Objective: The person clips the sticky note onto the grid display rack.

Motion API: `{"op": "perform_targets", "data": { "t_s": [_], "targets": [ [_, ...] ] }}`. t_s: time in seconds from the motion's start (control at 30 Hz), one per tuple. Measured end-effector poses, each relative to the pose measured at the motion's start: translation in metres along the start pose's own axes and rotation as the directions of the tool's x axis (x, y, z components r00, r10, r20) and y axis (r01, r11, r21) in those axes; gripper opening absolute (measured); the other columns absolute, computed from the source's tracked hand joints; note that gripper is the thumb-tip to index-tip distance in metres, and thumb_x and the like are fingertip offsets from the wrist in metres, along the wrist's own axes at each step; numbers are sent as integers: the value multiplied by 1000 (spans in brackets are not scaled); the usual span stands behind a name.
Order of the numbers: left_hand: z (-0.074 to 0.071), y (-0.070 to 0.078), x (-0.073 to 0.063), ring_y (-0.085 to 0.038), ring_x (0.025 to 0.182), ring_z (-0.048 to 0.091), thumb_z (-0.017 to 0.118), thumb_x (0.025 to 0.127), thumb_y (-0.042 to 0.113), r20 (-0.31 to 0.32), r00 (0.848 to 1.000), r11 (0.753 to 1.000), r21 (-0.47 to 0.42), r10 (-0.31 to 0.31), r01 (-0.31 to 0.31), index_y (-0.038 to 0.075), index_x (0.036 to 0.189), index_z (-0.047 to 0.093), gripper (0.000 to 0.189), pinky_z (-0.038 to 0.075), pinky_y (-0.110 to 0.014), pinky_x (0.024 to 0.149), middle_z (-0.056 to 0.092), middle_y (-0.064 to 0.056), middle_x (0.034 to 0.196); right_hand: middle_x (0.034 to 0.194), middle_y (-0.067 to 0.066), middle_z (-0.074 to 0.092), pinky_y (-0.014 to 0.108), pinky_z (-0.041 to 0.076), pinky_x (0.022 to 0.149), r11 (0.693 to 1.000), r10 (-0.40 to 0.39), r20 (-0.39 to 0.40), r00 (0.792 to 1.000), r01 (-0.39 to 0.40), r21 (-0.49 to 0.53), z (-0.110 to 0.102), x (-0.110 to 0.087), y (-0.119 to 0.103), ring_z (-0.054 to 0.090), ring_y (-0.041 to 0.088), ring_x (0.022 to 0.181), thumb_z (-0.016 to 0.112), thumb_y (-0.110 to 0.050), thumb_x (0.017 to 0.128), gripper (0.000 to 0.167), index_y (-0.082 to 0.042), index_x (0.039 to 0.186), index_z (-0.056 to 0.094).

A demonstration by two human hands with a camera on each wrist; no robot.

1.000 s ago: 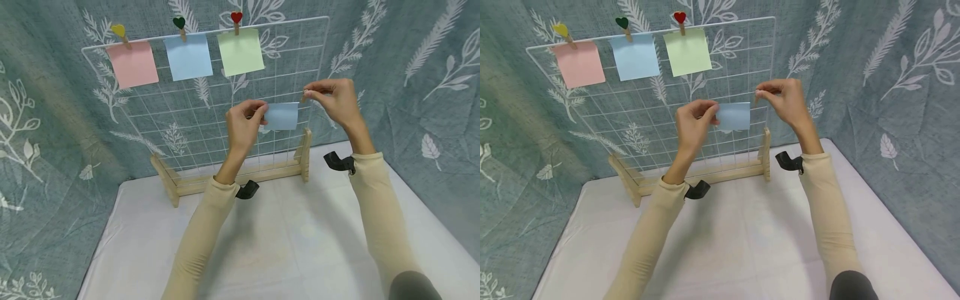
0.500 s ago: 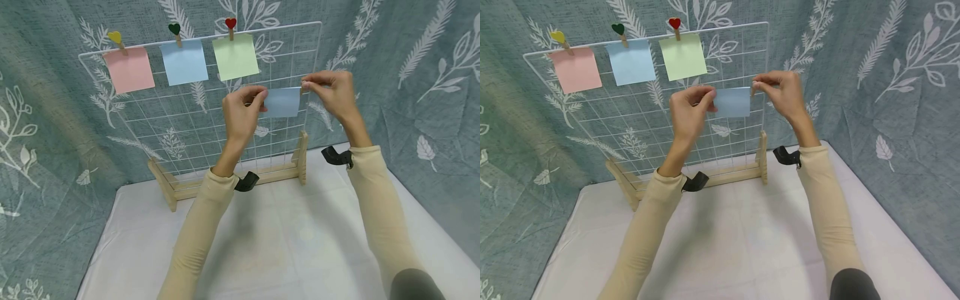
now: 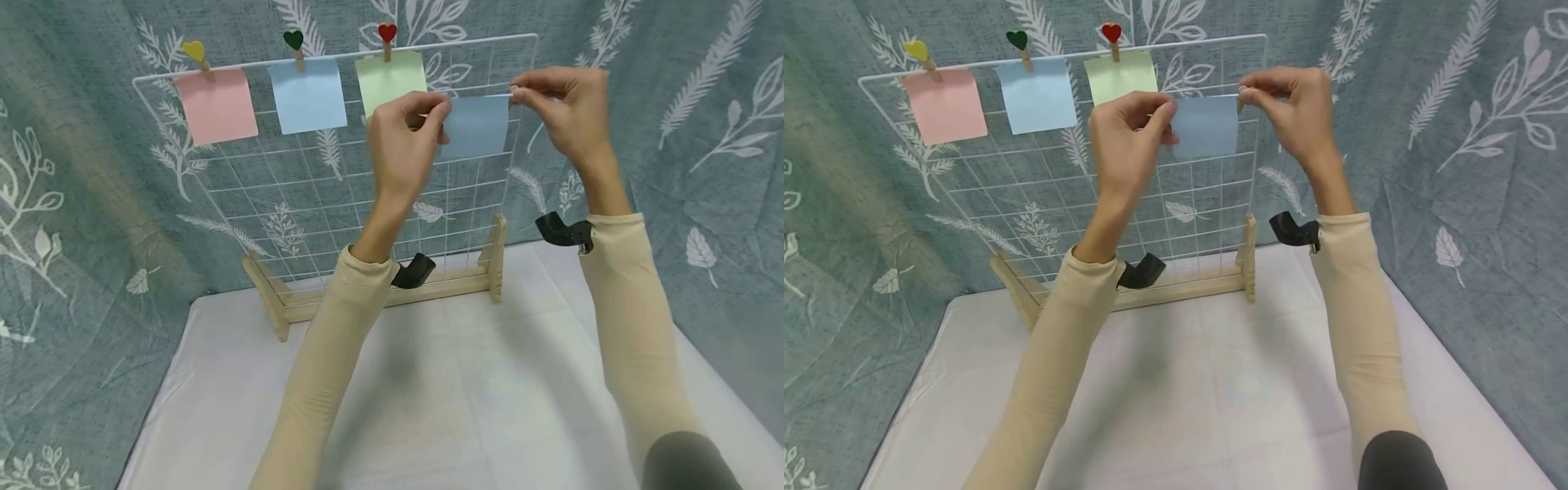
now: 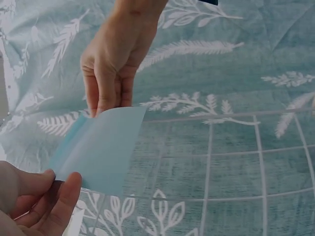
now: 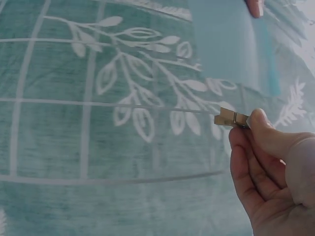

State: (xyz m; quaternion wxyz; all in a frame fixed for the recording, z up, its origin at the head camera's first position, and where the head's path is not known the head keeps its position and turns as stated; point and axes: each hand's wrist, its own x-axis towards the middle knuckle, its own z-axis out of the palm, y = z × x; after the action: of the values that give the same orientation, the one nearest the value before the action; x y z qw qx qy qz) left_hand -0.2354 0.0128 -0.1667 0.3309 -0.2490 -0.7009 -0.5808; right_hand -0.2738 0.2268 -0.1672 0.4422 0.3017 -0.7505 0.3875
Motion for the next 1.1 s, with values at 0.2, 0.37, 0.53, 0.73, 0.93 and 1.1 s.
{"op": "perform_targets", "data": {
  "t_s": [0.2,0.37,0.53,0.73,0.93,1.1],
  "targets": [
    [7,3,13,-16,58,64,68,92,3,-8,1000,1000,-3,-30,30,-4,97,76,12,58,-20,58,73,-15,83,88,17,74,18,58,77,990,-57,-64,996,65,128,-10,28,0,68,2,78,67,2,91,11,10,94,74],
    [14,3,20,-14,56,64,68,93,6,-3,999,999,27,-33,33,-4,99,76,14,57,-19,55,73,-15,84,87,5,74,19,58,79,990,-15,-77,997,26,140,-13,47,0,68,6,79,67,0,92,11,4,95,76],
    [16,5,25,-15,57,65,67,94,8,-21,998,994,89,-64,65,-2,100,76,15,55,-16,52,75,-13,90,89,-5,72,23,58,84,988,6,-45,999,1,157,-6,61,-6,68,9,84,66,-2,93,11,0,98,75],
    [21,4,26,-15,60,67,66,95,9,-15,998,992,110,-63,65,-1,102,76,16,55,-16,53,75,-12,94,88,-10,70,23,57,89,972,119,2,993,-117,202,-1,72,-8,67,7,84,65,-1,92,11,-1,99,74],
    [19,1,34,-12,57,66,68,94,10,-55,998,986,163,-36,45,1,99,77,14,53,-15,51,75,-8,92,86,-8,71,20,56,88,957,204,80,976,-216,194,5,77,-7,66,6,81,64,-3,93,13,-3,97,77],
    [17,-1,39,-12,56,65,66,95,9,-60,998,978,210,9,4,1,99,77,14,51,-15,53,76,-7,90,83,-11,69,19,56,84,965,188,99,977,-202,167,8,79,-10,65,6,79,64,-5,94,13,-1,98,76]
  ]
}}
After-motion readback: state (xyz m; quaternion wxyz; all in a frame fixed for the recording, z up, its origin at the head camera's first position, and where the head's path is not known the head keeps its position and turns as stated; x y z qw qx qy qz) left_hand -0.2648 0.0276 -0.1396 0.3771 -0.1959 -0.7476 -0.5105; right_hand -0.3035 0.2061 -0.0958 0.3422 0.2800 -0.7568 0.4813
